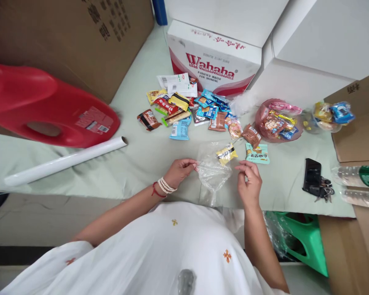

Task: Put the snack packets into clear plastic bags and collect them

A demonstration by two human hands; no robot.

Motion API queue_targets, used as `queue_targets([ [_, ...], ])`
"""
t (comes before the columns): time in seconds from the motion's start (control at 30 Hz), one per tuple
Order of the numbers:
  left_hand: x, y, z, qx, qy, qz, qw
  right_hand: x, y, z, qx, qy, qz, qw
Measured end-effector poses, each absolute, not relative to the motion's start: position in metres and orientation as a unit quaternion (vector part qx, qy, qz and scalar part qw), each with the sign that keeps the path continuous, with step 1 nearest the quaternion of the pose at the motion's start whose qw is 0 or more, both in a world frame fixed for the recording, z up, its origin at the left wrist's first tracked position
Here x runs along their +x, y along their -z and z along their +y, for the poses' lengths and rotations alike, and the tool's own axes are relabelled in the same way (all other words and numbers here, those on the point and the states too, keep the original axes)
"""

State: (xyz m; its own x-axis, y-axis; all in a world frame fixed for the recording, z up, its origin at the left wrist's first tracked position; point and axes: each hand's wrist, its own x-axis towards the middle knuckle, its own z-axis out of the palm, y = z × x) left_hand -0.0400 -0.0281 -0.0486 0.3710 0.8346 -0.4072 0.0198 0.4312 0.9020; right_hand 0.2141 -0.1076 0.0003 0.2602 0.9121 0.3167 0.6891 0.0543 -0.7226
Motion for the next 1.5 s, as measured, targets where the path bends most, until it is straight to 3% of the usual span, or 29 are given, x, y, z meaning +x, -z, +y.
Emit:
queue_targets([
  [0.17,-0.040,0.043,-0.032,0.440,-0.300,0.457,0.712,0.161,-0.018,-0.088,-0.628,-0.300,-0.613,0.374],
  [0.47,-0.051,0.034,-0.040,0.483,-0.304,0.439,0.694,0.129,0.012,-0.067,-0.626,-0.495,-0.489,0.352],
  [0.67,-0.052,0.034,-0.038,0.449,-0.311,0.460,0.700,0.138,0.009,-0.069,-0.653,-0.507,-0.386,0.410],
  [0.87,-0.083,0.033,-0.032,0.387,-0.376,0.478,0.693,0.170,-0.004,-0.077,-0.598,-0.518,-0.281,0.544],
  [1.03,-0.130,0.031,-0.030,0.394,-0.402,0.491,0.665,0.203,0.006,-0.086,-0.571,-0.583,-0.182,0.548],
  [1.13,-0.152,0.034,-0.026,0.440,-0.386,0.543,0.602,0.208,0.018,-0.085,-0.563,-0.604,-0.171,0.538],
  [1.23,-0.164,0.031,-0.026,0.556,-0.379,0.635,0.380,0.201,0.027,-0.080,-0.577,-0.601,-0.183,0.522],
  [1.33,-0.155,0.020,-0.032,0.701,-0.379,0.568,0.204,0.191,0.031,-0.077,-0.579,-0.600,-0.215,0.509],
  [1.43,-0.128,0.013,-0.030,0.829,-0.320,0.399,0.225,0.186,0.033,-0.075,-0.577,-0.597,-0.244,0.501],
  [1.5,-0.110,0.014,-0.022,0.854,-0.268,0.378,0.238,0.188,0.033,-0.073,-0.582,-0.586,-0.253,0.504],
])
